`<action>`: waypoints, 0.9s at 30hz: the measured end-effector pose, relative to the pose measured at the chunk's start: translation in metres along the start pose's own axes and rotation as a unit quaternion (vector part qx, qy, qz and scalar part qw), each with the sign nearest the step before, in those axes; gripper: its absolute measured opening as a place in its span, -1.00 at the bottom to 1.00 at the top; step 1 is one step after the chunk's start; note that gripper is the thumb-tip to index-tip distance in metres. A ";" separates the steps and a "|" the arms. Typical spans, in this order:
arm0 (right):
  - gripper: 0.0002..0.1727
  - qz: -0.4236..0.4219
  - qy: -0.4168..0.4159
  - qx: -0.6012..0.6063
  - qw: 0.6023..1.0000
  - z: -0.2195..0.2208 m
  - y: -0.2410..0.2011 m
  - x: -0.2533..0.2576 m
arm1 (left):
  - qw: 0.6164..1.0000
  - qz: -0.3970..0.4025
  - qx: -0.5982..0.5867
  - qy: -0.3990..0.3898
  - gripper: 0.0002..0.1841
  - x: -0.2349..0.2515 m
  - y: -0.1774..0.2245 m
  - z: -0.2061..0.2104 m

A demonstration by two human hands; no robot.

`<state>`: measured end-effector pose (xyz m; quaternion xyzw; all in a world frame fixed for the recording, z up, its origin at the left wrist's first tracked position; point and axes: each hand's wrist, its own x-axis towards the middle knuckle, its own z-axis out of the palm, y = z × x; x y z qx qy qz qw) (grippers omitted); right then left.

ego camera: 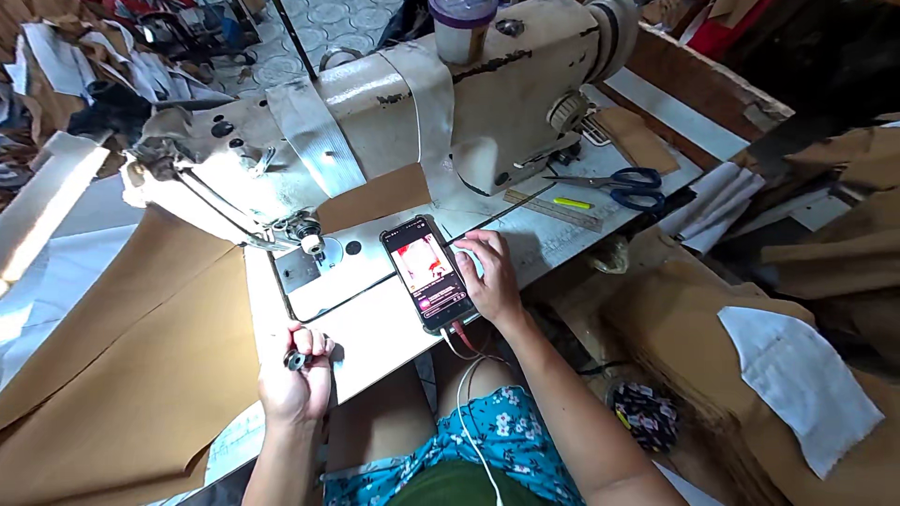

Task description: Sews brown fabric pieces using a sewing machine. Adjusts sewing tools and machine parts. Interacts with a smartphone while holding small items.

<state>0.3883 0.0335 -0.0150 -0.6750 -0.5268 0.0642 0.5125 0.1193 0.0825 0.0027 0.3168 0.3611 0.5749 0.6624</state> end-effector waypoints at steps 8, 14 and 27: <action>-0.64 0.001 0.028 -0.003 1.000 0.003 -0.004 -0.001 | 1.000 -0.002 -0.002 -0.013 -0.40 0.000 0.002 -0.002; -0.60 0.005 0.079 0.011 0.997 0.011 0.000 0.001 | 1.000 -0.019 0.013 -0.014 -0.38 0.003 0.005 -0.002; -0.60 -0.003 0.066 0.008 0.998 0.013 0.001 0.003 | 1.000 -0.015 0.023 -0.014 -0.39 0.004 0.006 -0.002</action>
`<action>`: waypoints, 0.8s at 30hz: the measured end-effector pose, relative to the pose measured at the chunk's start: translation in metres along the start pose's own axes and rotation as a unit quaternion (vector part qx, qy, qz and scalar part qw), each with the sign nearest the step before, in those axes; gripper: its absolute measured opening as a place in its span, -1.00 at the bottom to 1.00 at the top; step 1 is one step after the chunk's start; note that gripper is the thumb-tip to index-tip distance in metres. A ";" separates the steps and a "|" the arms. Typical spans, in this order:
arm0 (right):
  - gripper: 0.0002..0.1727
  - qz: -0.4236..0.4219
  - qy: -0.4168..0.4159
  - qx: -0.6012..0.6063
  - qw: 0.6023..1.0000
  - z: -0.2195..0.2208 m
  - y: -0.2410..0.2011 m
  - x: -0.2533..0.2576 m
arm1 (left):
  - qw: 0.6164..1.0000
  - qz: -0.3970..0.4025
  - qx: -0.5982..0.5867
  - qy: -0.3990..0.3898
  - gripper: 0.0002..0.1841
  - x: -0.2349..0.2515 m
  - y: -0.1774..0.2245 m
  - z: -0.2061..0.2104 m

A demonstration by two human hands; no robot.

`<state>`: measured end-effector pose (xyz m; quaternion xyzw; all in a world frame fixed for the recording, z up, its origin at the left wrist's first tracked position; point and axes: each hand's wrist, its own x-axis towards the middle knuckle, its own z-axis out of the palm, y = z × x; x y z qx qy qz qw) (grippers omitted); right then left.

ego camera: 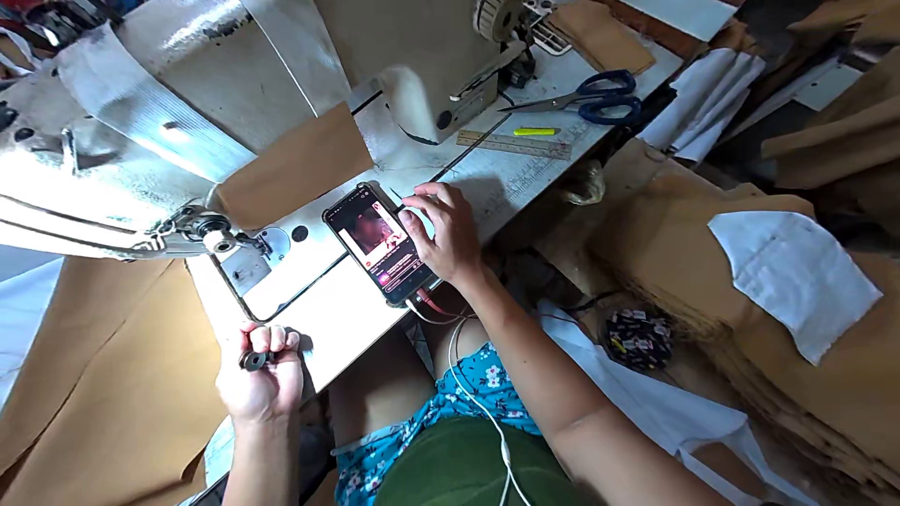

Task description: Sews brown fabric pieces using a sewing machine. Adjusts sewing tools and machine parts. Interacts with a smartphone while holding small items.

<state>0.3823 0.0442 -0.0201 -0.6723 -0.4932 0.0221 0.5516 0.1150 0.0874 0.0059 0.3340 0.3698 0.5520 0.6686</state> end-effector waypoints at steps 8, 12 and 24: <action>-0.52 -0.017 -0.085 -0.036 0.996 -0.002 -0.002 0.001 | 1.000 0.005 0.005 -0.006 -0.40 0.000 0.000 0.000; -0.42 -0.017 -0.111 -0.038 0.993 -0.005 -0.003 0.002 | 1.000 0.008 0.003 -0.001 -0.41 0.001 0.000 -0.002; -0.44 0.001 -0.116 -0.024 0.993 -0.010 -0.007 0.004 | 1.000 0.013 0.001 -0.022 -0.40 0.001 0.001 -0.006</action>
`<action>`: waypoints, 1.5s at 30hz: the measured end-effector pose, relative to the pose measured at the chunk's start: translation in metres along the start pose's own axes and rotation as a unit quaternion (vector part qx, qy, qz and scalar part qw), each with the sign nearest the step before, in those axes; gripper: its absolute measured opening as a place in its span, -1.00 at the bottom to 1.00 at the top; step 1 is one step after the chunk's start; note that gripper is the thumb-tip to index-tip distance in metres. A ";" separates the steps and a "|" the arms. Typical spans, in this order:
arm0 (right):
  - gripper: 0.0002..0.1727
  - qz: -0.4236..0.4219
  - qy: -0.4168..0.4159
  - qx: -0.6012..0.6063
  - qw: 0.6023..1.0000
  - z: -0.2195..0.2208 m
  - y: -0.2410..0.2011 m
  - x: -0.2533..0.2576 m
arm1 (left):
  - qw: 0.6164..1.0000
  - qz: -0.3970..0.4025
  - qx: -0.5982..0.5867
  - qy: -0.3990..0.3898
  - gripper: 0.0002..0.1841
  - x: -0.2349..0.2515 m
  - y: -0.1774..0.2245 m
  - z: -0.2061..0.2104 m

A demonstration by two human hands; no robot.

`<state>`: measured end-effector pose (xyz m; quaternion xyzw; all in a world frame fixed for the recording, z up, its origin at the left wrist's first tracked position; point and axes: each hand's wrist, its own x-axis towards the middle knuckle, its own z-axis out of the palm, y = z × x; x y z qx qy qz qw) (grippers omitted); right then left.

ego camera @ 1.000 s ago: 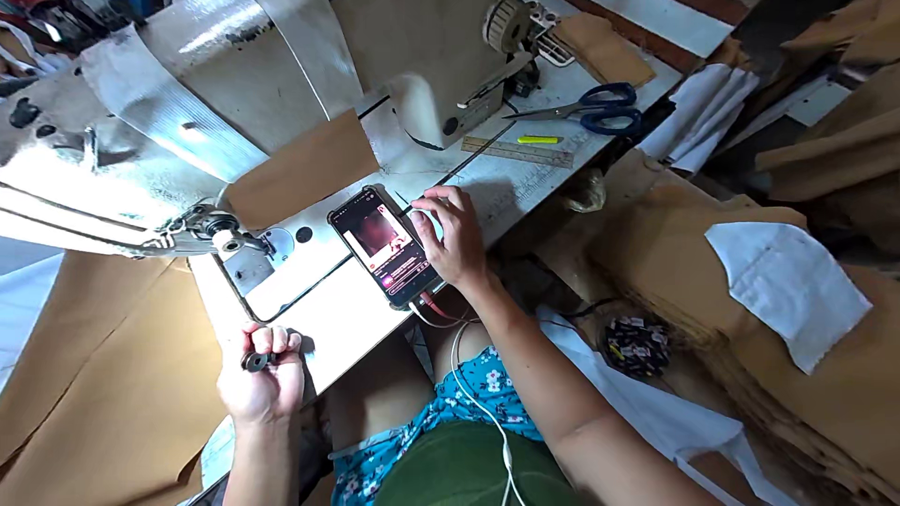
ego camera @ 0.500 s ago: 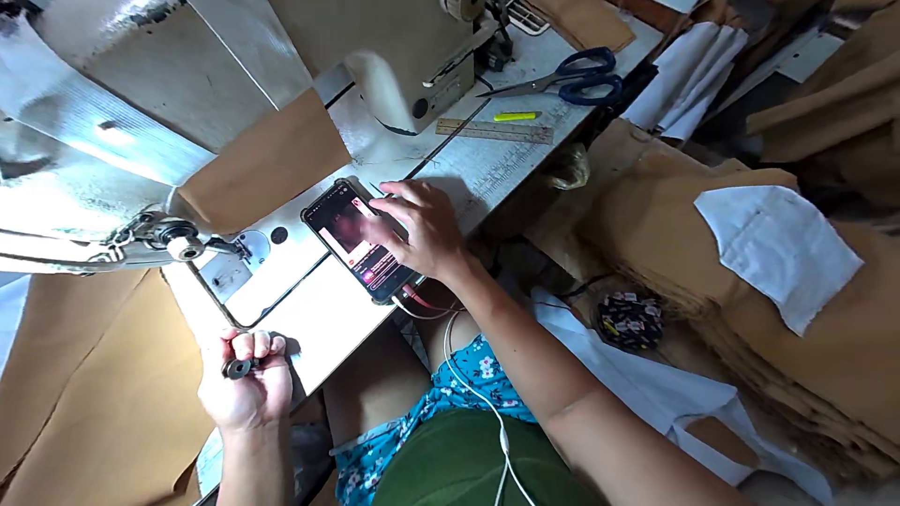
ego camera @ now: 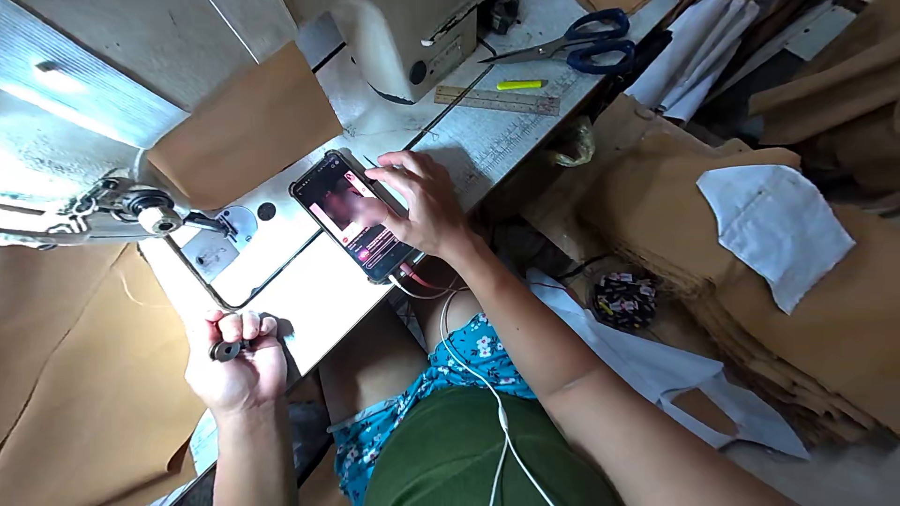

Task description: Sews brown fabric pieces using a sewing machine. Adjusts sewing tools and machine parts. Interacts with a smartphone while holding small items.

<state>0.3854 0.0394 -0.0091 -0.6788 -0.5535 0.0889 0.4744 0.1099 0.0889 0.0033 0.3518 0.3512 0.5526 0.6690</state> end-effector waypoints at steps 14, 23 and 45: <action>-0.43 -0.034 -0.013 -0.007 0.999 0.002 0.009 0.002 | 1.000 0.010 -0.001 0.029 -0.40 -0.003 -0.002 0.009; -0.15 -0.041 -0.041 -0.011 0.998 -0.004 0.012 -0.002 | 0.998 0.008 -0.026 0.059 -0.47 -0.006 -0.004 0.013; -0.24 -0.058 -0.047 -0.037 0.996 -0.005 0.013 -0.003 | 0.995 0.004 -0.078 0.062 -0.51 -0.006 -0.008 0.011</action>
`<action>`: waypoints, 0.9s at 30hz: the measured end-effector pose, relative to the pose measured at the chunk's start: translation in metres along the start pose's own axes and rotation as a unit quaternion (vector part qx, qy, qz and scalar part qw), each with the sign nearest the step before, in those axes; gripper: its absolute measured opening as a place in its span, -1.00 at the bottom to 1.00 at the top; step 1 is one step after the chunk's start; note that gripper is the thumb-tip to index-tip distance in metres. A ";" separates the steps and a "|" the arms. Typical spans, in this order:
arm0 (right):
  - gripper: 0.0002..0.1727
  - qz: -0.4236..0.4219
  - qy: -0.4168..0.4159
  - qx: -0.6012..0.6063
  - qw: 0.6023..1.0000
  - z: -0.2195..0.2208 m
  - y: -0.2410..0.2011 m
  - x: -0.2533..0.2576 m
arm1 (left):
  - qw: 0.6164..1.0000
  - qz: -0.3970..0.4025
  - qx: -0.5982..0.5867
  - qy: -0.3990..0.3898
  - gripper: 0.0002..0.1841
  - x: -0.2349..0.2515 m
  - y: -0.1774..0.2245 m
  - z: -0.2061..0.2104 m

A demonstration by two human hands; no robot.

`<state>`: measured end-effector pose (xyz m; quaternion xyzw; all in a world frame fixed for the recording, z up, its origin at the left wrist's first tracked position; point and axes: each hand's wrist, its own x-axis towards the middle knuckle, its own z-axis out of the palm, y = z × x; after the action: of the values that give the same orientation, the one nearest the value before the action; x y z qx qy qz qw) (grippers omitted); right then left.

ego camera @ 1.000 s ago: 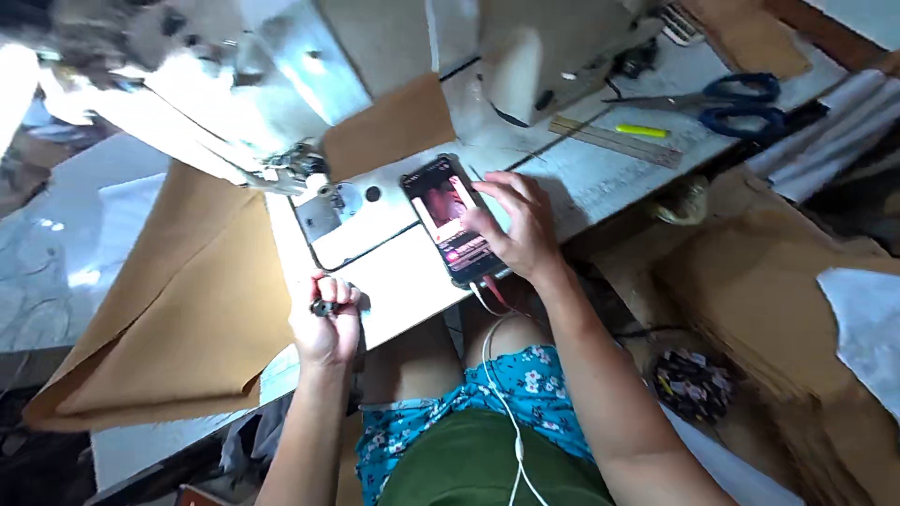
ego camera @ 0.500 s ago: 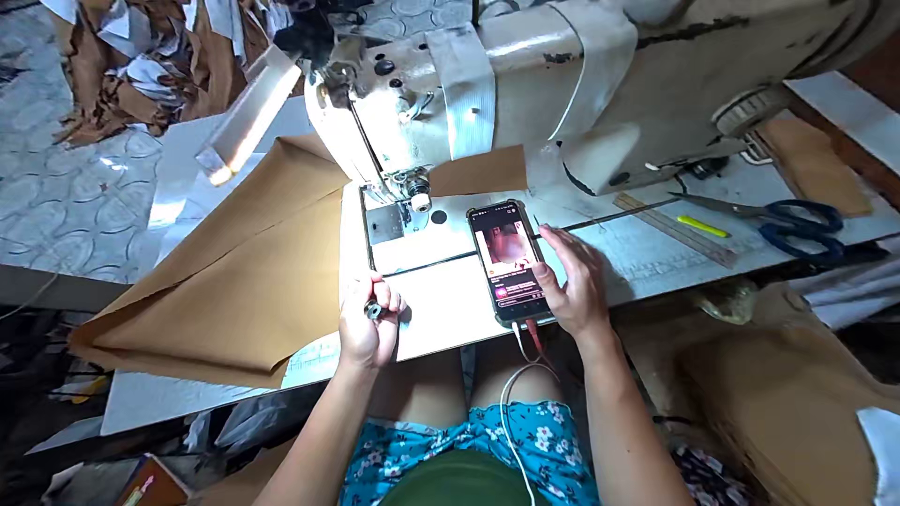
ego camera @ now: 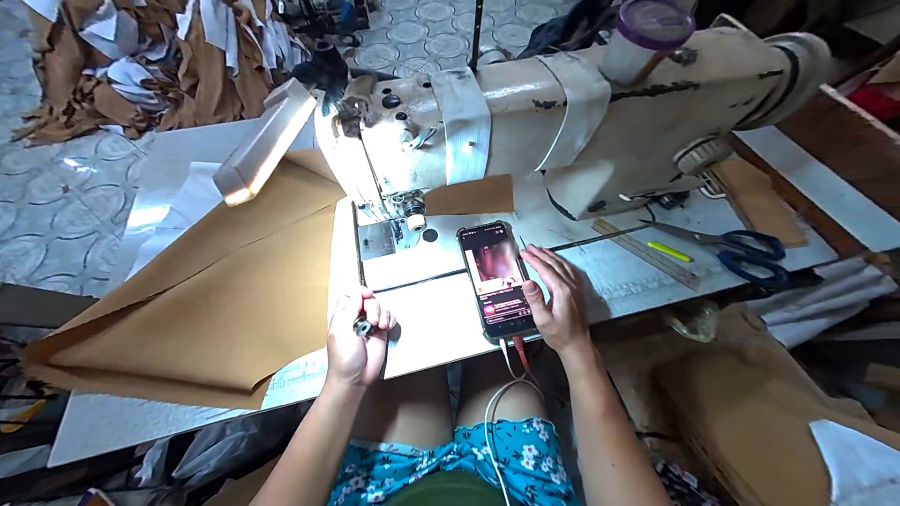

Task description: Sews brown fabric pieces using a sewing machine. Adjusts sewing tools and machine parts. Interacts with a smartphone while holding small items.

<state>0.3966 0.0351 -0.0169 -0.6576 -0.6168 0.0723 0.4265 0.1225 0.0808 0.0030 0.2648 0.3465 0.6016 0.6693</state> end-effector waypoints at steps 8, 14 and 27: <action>-0.24 0.002 -0.005 -0.001 1.000 0.000 0.000 0.000 | 1.000 -0.001 0.010 0.008 -0.53 0.000 0.001 0.001; -0.25 -0.002 -0.003 -0.007 1.000 0.000 0.000 0.000 | 1.000 0.001 -0.002 0.005 -0.54 0.000 0.001 0.002; -0.26 0.003 -0.010 -0.004 1.000 -0.001 0.000 0.000 | 1.000 0.003 -0.005 0.004 -0.54 -0.001 0.000 0.002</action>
<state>0.3971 0.0341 -0.0159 -0.6603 -0.6195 0.0774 0.4173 0.1235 0.0803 0.0044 0.2600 0.3455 0.6067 0.6670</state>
